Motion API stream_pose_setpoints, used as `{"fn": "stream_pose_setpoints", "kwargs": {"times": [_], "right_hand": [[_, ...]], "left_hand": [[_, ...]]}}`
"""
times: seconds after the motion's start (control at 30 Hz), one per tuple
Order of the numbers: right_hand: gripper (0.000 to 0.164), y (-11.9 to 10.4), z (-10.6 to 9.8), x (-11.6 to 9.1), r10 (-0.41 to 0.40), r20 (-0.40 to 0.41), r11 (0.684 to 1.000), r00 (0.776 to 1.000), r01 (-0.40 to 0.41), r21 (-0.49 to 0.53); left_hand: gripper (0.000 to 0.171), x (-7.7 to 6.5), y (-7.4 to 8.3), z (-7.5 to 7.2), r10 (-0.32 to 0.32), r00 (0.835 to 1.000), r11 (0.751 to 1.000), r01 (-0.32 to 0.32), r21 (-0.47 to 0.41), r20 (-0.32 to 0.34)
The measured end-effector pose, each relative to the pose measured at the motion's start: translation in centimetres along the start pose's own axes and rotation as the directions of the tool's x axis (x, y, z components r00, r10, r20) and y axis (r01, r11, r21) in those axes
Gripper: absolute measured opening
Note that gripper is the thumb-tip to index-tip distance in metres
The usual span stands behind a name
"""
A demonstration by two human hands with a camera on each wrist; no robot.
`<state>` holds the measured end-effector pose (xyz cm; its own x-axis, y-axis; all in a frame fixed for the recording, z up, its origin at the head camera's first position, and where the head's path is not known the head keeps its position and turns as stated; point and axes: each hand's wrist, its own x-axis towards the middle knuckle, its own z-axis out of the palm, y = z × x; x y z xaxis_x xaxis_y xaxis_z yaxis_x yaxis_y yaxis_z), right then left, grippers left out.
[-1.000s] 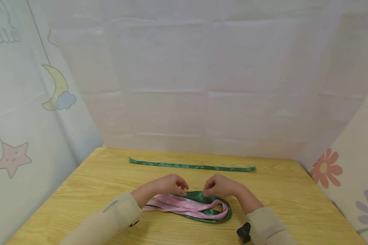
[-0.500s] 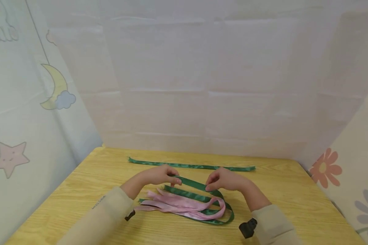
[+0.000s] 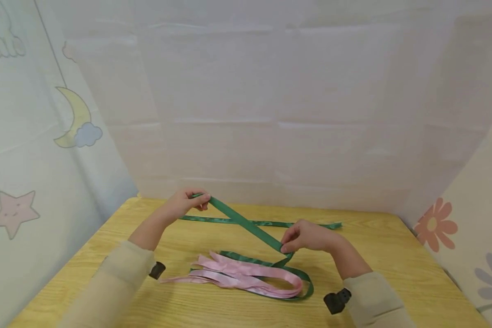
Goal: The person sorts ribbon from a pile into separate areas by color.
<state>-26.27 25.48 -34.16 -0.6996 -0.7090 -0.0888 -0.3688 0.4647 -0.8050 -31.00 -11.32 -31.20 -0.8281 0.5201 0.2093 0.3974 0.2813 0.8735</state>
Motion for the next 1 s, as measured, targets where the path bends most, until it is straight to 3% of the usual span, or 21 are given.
{"fn": "stream_pose_setpoints", "kwargs": {"times": [0.1, 0.17, 0.3, 0.47, 0.73, 1.0], "right_hand": [[0.016, -0.1, 0.0, 0.1, -0.015, 0.018, 1.0, 1.0, 0.014, 0.013], [0.016, -0.1, -0.1, 0.1, -0.026, 0.031, 1.0, 0.999, 0.026, 0.012], [0.015, 0.0, -0.3, 0.1, -0.05, 0.05, 0.999, 0.998, 0.05, 0.009], [0.013, 0.1, -0.9, -0.3, -0.057, 0.046, 0.998, 0.997, 0.056, 0.006], [0.012, 0.5, -2.7, -1.9, 0.027, -0.005, 0.999, 1.0, -0.028, -0.031], [0.017, 1.5, -4.2, -3.6, 0.138, -0.058, 0.989, 0.989, -0.141, -0.05]], "left_hand": [[0.03, -0.2, 0.4, -1.2, 0.005, 0.991, 0.999, -0.01, -0.036, -0.133], [0.029, -0.4, 0.6, -2.0, -0.007, 0.976, 0.995, -0.015, -0.1, -0.218], [0.024, -1.0, 0.5, -3.7, -0.057, 0.932, 0.976, -0.024, -0.217, -0.359], [0.019, -1.8, -0.2, -5.6, -0.123, 0.871, 0.957, -0.022, -0.289, -0.475], [0.016, -3.1, -1.7, -7.4, -0.229, 0.811, 0.931, 0.021, -0.364, -0.538], [0.016, -4.4, -3.4, -8.5, -0.286, 0.786, 0.928, 0.084, -0.363, -0.548]]}}
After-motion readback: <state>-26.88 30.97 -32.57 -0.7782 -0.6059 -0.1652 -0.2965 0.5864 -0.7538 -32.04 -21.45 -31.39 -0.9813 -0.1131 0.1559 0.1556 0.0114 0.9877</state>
